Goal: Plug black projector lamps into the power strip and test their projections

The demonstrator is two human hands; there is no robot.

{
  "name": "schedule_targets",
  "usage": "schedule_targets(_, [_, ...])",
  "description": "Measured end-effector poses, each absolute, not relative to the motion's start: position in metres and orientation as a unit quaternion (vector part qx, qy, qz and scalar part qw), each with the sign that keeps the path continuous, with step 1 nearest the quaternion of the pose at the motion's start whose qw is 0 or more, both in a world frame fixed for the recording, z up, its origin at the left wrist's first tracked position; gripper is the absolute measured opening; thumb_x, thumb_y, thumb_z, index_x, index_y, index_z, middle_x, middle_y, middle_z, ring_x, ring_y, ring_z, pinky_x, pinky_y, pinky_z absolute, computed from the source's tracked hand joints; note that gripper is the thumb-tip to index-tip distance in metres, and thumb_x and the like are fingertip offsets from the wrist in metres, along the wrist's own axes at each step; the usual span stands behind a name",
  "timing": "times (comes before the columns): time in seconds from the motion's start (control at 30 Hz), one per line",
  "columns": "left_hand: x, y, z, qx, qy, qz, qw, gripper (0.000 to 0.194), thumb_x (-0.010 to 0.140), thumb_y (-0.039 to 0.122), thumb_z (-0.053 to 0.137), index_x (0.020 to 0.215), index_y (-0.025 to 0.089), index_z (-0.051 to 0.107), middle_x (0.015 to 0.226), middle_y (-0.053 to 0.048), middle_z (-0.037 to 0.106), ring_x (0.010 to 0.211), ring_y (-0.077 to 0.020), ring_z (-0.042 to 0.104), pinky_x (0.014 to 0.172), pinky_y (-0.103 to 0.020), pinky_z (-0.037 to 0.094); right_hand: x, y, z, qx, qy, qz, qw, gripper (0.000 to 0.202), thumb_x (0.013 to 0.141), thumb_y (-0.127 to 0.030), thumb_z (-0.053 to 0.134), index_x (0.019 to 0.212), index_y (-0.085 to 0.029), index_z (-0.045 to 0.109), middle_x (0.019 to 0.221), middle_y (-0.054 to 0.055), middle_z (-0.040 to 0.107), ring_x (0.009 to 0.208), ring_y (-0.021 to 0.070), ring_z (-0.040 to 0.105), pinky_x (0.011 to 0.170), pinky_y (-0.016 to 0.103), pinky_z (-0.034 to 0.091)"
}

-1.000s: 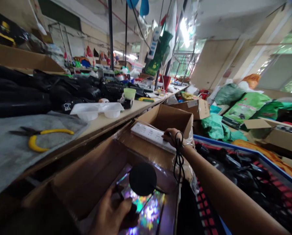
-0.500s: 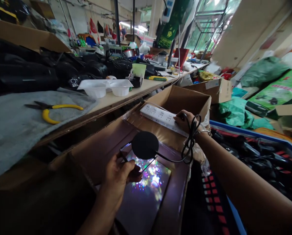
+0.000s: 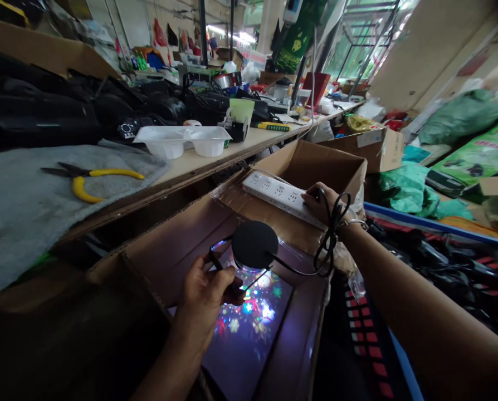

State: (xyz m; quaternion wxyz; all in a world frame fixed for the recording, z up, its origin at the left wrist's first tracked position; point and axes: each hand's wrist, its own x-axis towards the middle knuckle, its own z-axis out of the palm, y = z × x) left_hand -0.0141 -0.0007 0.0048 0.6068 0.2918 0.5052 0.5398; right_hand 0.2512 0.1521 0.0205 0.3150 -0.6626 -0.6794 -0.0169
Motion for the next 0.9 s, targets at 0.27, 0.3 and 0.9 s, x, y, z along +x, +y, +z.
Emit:
schedule_targets(0.27, [-0.0139,-0.0017,0.0052,0.292,0.498,0.549,0.605,0.039,0.061,0.024,0.066,0.095,0.018,0.046,0.052,0.005,0.059,0.043,-0.0133,0.056,0.041,-0.026,0.049,0.2488,0.1522,0.0194,-0.668,-0.677,-0.032,0.307,0.013,0.076,-0.033,0.053,0.077,-0.02,0.055,0.071,0.004,0.062,0.062,0.0172,0.055,0.054,0.025,0.039])
schedule_targets(0.3, [-0.0139,-0.0019,0.0049,0.294,0.498,0.548,0.605,0.041,0.061,0.025,0.066,0.096,0.017,0.046,0.052,0.005,0.059,0.043,-0.0137,0.056,0.041,-0.026,0.049,0.2488,0.1524,0.0191,-0.666,-0.678,-0.032,0.309,0.013,0.076,-0.033,0.053,0.076,-0.02,0.054,0.071,0.004,0.062,0.062,0.0172,0.055,0.054,0.025,0.039])
schedule_targets(0.9, [-0.0155,-0.0031,0.0033,0.312,0.495,0.537,0.608,0.044,0.063,0.026,0.065,0.1,0.016,0.044,0.054,0.002,0.061,0.046,-0.0153,0.058,0.041,-0.027,0.05,0.2434,0.1476,0.019,-0.681,-0.668,-0.04,0.297,0.007,0.078,-0.028,0.052,0.076,-0.021,0.049,0.073,0.003,0.059,0.063,0.0173,0.055,0.056,0.026,0.04])
